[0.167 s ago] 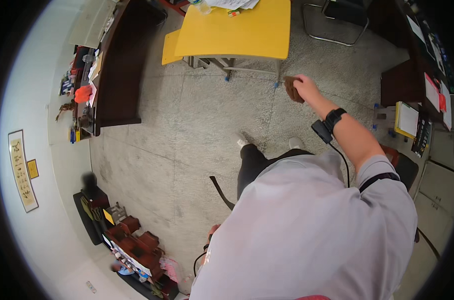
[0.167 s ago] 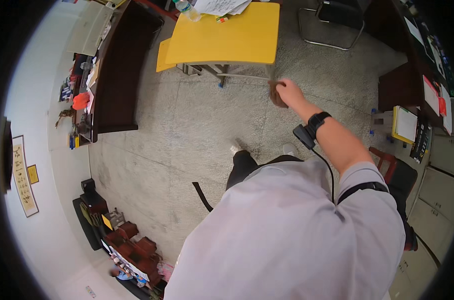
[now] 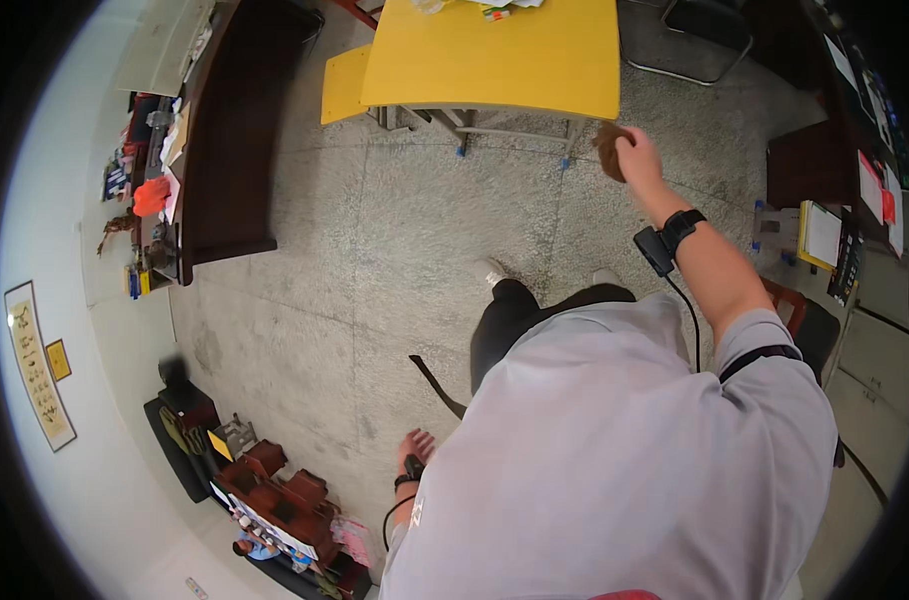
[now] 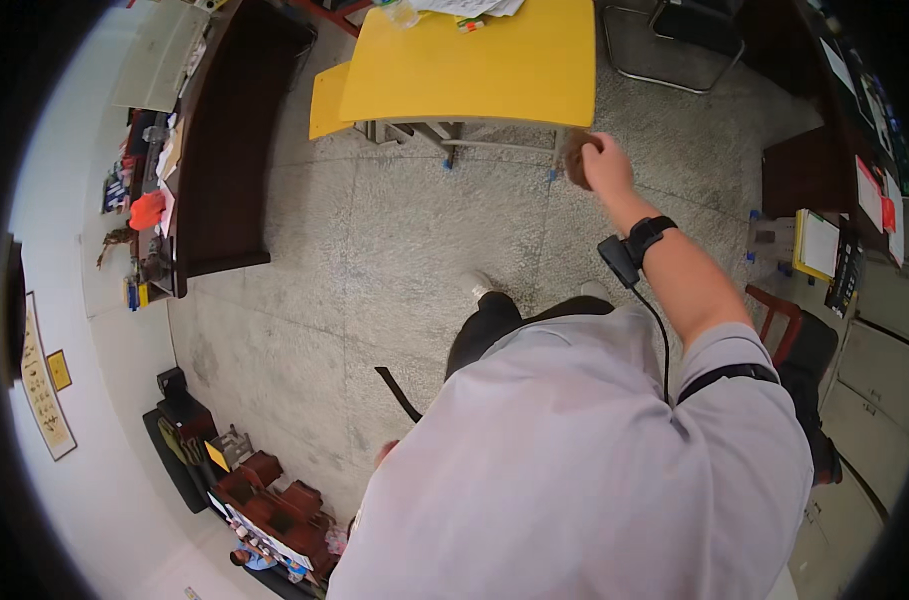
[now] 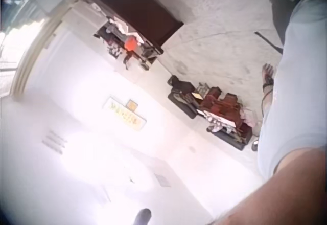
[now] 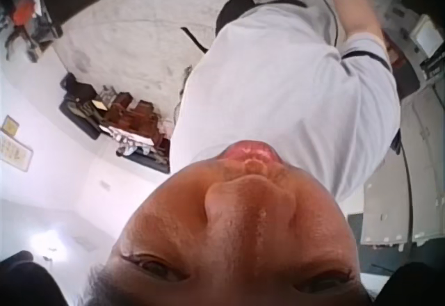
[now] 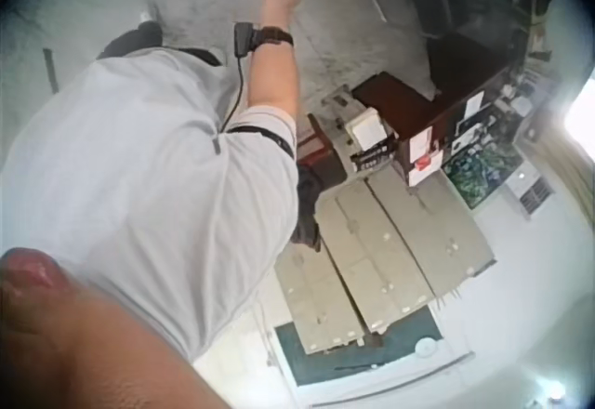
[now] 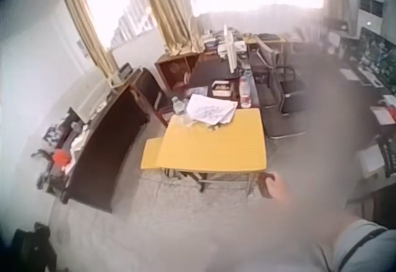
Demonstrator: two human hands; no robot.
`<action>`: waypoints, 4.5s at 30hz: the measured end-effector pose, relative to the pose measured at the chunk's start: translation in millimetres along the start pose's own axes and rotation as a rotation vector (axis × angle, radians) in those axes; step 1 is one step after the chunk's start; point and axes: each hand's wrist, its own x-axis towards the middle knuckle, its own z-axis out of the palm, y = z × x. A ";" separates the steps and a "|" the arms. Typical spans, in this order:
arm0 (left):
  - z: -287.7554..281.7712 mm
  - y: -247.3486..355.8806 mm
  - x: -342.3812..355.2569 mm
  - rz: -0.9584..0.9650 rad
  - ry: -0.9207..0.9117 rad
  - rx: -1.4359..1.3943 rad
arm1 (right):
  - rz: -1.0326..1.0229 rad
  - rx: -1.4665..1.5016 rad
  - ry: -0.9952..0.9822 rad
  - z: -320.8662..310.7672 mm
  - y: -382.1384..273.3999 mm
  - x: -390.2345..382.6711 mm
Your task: The recorder wipes various office surfaces including a yellow table, a desk, and a wall using a brown cloth.
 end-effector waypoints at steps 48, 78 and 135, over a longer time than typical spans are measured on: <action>604.4 721.0 -84.4 0.931 0.370 0.829 | -0.180 -0.566 0.474 234.8 -100.1 127.3; 603.5 715.0 -88.4 0.952 0.327 0.790 | -0.761 -0.660 -0.092 362.1 -256.6 219.4; 608.3 709.1 -76.5 0.997 0.427 0.880 | 0.505 1.128 -0.138 280.7 -262.0 302.2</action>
